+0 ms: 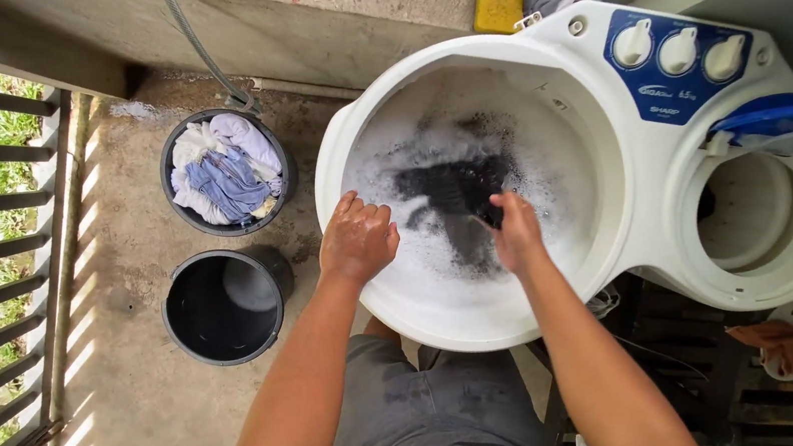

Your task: Hand washing and scrubbing various items of clothing in the tub of a washing machine.

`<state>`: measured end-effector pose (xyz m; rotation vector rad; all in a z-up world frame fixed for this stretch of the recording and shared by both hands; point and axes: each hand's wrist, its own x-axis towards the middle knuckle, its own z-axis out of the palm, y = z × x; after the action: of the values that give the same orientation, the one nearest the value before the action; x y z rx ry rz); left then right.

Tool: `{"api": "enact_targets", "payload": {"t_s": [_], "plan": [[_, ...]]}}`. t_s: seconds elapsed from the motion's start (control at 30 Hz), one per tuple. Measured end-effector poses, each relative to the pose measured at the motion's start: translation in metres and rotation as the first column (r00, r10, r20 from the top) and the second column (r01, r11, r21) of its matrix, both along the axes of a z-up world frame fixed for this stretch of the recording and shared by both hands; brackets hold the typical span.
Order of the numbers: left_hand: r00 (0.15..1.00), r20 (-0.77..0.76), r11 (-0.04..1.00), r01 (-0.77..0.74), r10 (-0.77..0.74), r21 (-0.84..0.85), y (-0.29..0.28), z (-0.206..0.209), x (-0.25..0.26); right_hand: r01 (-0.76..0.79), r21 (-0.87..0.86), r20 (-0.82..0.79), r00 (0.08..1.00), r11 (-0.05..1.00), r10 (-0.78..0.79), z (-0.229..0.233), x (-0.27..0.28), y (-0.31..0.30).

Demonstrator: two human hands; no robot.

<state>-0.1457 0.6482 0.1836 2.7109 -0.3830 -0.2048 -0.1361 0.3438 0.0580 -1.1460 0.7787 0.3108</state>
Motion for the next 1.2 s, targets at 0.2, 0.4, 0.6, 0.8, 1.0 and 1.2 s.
{"api": "enact_targets", "payload": {"t_s": [0.2, 0.4, 0.6, 0.8, 1.0, 1.2], "plan": [[0.999, -0.041, 1.000, -0.010, 0.010, 0.011, 0.001, 0.010, 0.002, -0.303, 0.079, 0.166, 0.943, 0.950, 0.287, 0.144, 0.023, 0.018], [0.999, -0.041, 0.999, -0.013, 0.014, 0.029, 0.000, 0.004, 0.004, -0.329, 0.216, 0.244, 0.930, 0.919, 0.275, 0.192, -0.008, 0.013], [0.998, -0.062, 0.998, -0.011, 0.015, 0.062, -0.003, 0.006, 0.003, -0.463, -0.254, -0.005, 0.879, 0.849, 0.477, 0.140, -0.012, -0.052], [1.000, -0.026, 0.996, -0.014, 0.017, 0.086, -0.004, 0.002, 0.003, -0.628, -0.775, -0.437, 0.443, -0.077, 0.783, 0.156, 0.010, 0.007], [0.999, -0.031, 0.992, -0.016, 0.020, 0.128, -0.006, 0.004, 0.006, -0.132, -0.931, -0.365, 0.305, -0.340, 0.880, 0.021, 0.015, 0.044], [0.999, -0.022, 0.991, -0.034, 0.037, 0.129, -0.006, 0.006, 0.007, -0.818, -0.490, -0.599, 0.065, -0.301, 0.798, 0.044, 0.039, 0.049]]}}
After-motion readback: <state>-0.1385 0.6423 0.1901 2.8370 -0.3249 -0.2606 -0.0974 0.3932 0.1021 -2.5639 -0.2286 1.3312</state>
